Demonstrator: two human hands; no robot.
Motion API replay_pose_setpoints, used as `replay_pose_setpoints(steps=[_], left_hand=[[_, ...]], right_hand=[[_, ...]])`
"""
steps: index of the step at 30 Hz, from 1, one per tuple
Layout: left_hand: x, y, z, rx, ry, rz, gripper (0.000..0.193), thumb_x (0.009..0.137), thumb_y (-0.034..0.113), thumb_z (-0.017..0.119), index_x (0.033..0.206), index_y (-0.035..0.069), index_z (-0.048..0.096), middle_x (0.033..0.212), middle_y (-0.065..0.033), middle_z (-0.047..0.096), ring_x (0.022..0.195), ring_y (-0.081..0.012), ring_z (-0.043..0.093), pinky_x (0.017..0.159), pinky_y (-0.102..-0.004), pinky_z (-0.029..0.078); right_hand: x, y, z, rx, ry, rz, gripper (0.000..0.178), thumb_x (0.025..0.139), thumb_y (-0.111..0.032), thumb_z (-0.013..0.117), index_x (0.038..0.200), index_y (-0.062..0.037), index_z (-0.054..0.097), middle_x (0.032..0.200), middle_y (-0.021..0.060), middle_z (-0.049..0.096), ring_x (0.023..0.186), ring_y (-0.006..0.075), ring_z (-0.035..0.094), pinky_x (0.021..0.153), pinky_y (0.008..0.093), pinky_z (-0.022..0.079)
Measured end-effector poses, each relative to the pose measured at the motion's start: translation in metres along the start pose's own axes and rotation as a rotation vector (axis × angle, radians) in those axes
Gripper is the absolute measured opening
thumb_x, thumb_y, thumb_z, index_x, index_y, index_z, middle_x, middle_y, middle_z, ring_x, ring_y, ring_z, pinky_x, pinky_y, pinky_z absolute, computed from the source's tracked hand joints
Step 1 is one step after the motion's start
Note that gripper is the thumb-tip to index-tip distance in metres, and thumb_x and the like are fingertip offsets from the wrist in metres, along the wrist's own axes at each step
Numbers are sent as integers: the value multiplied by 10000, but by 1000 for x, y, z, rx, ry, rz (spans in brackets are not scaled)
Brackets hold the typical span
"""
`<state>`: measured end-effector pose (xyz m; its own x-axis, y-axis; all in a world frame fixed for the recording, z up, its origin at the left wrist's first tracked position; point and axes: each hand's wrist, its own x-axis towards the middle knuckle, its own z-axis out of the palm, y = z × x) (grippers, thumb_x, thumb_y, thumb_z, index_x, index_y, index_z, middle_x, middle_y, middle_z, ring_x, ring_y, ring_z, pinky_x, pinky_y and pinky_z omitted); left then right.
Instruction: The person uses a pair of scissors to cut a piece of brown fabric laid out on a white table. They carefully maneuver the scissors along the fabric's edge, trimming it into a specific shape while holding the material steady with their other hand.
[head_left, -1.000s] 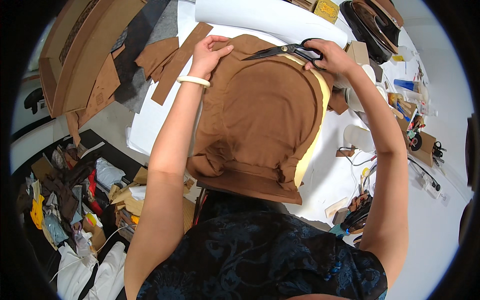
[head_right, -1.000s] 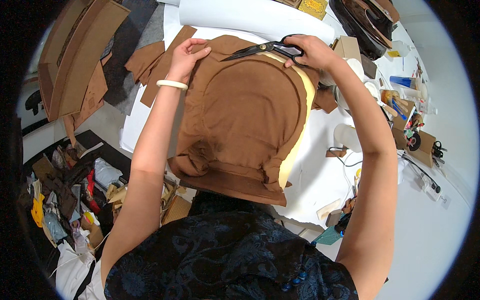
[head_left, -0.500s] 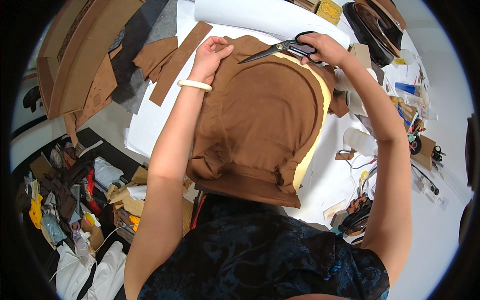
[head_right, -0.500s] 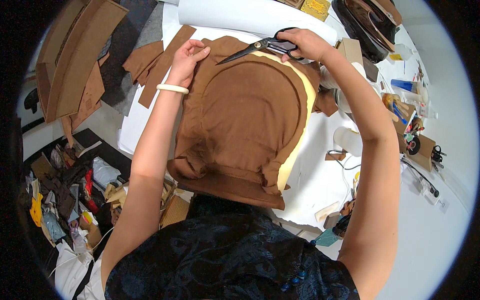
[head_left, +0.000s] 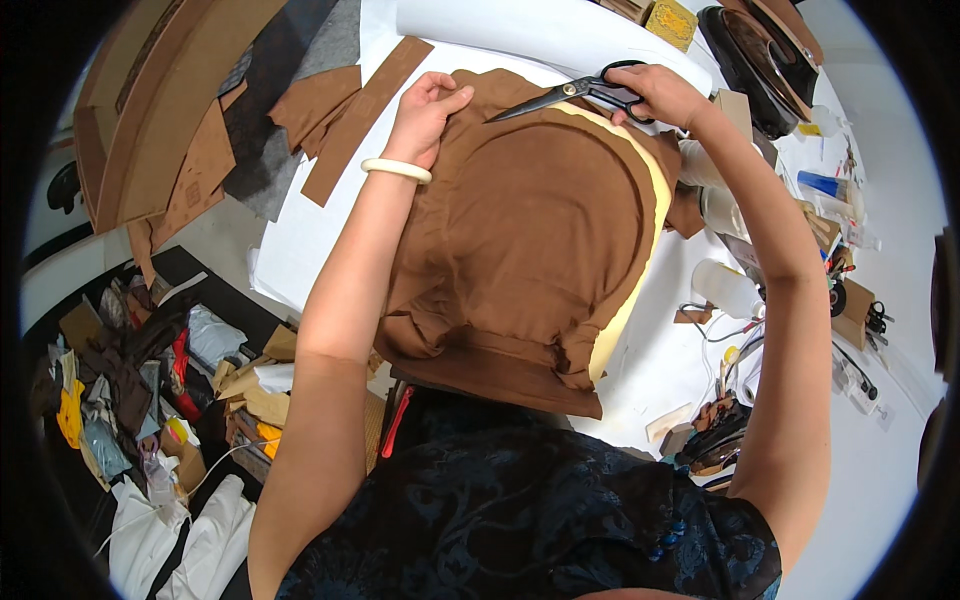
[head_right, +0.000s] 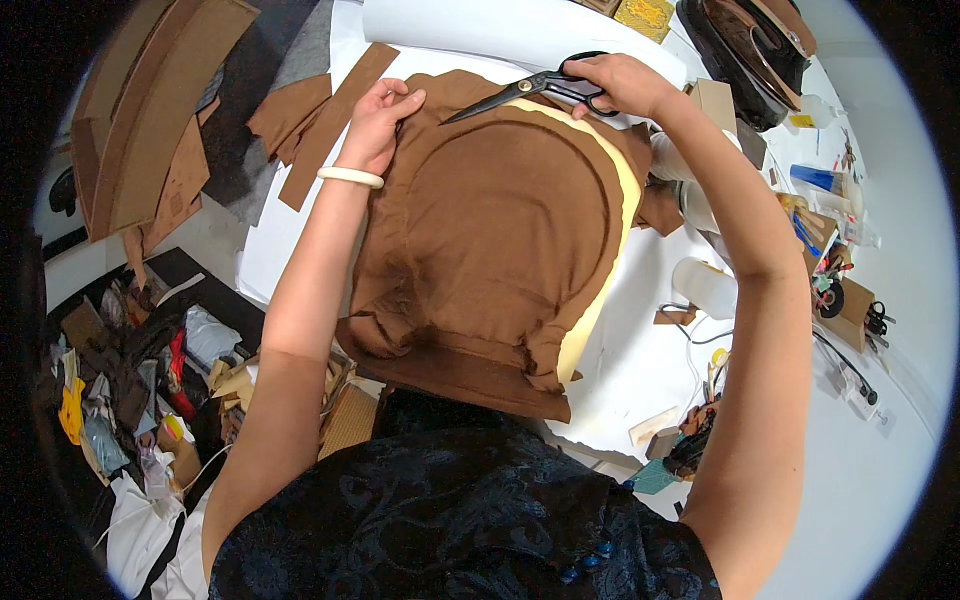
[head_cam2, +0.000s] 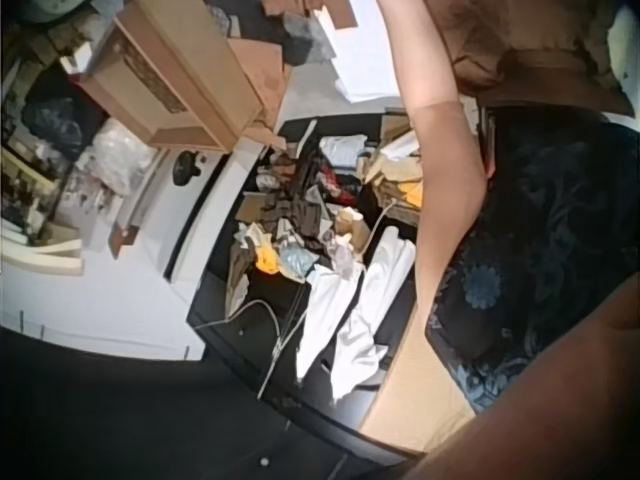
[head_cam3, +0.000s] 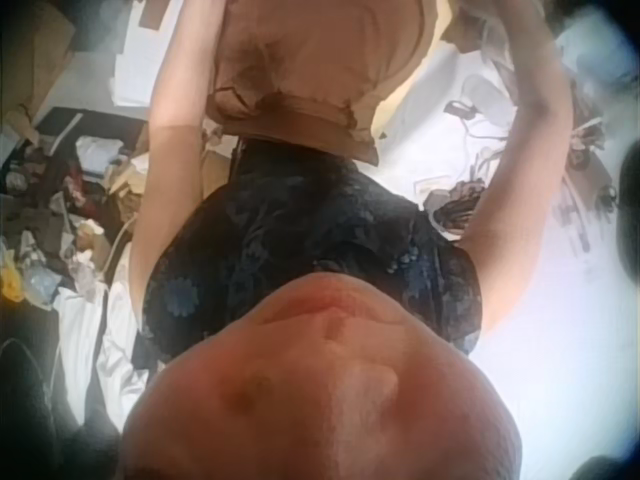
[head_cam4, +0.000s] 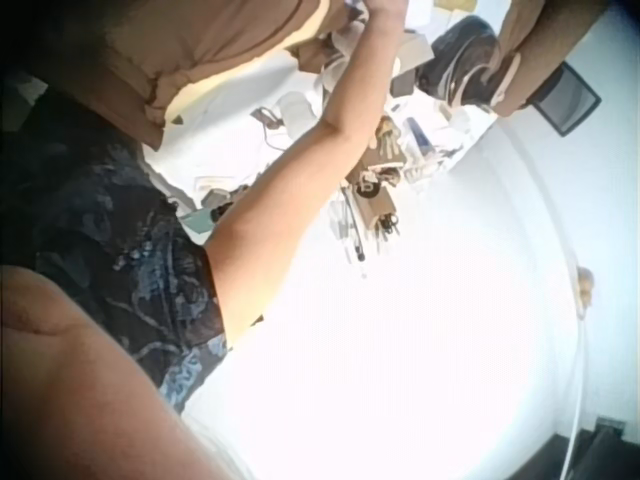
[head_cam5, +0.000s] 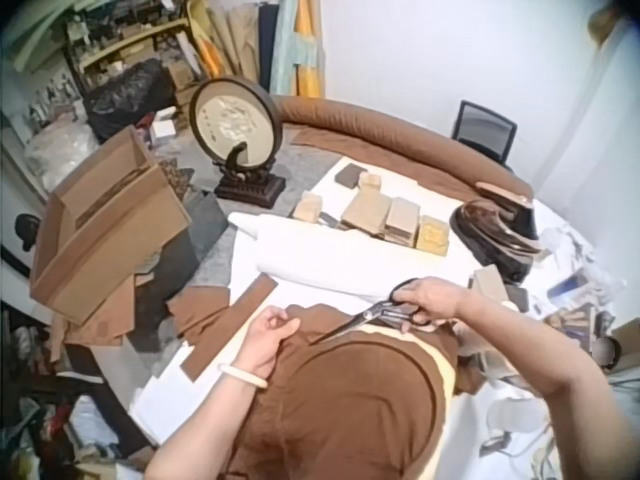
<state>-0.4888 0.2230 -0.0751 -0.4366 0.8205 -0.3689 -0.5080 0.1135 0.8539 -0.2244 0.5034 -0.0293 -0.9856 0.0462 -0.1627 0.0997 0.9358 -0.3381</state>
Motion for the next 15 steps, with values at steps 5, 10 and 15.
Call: replay_pose_setpoints(steps=[5, 10, 15], left_hand=[[6, -2, -7, 19, -39, -1, 219, 906, 22, 786, 951, 88, 581, 974, 12, 619, 923, -100, 585, 871, -257, 487], [6, 2, -9, 49, -28, -2, 237, 892, 42, 810, 947, 87, 585, 973, 16, 626, 921, -93, 583, 866, -252, 485], [1, 8, -3, 82, -23, 0, 244, 883, 41, 820, 945, 88, 588, 974, 19, 629, 928, -88, 578, 873, -255, 484]], right_hand=[[3, 1, -2, -36, -18, 30, 420, 812, -100, 741, 1204, -117, 592, 932, 180, 681, 906, 438, 650, 790, 526, 504], [3, -5, -12, -67, -28, 8, 425, 828, -157, 755, 1222, -102, 604, 1002, 178, 691, 932, 425, 658, 795, 511, 516], [9, -16, -7, 9, 63, -84, 477, 836, -259, 790, 1229, -59, 607, 1091, 154, 695, 971, 411, 658, 798, 495, 526]])
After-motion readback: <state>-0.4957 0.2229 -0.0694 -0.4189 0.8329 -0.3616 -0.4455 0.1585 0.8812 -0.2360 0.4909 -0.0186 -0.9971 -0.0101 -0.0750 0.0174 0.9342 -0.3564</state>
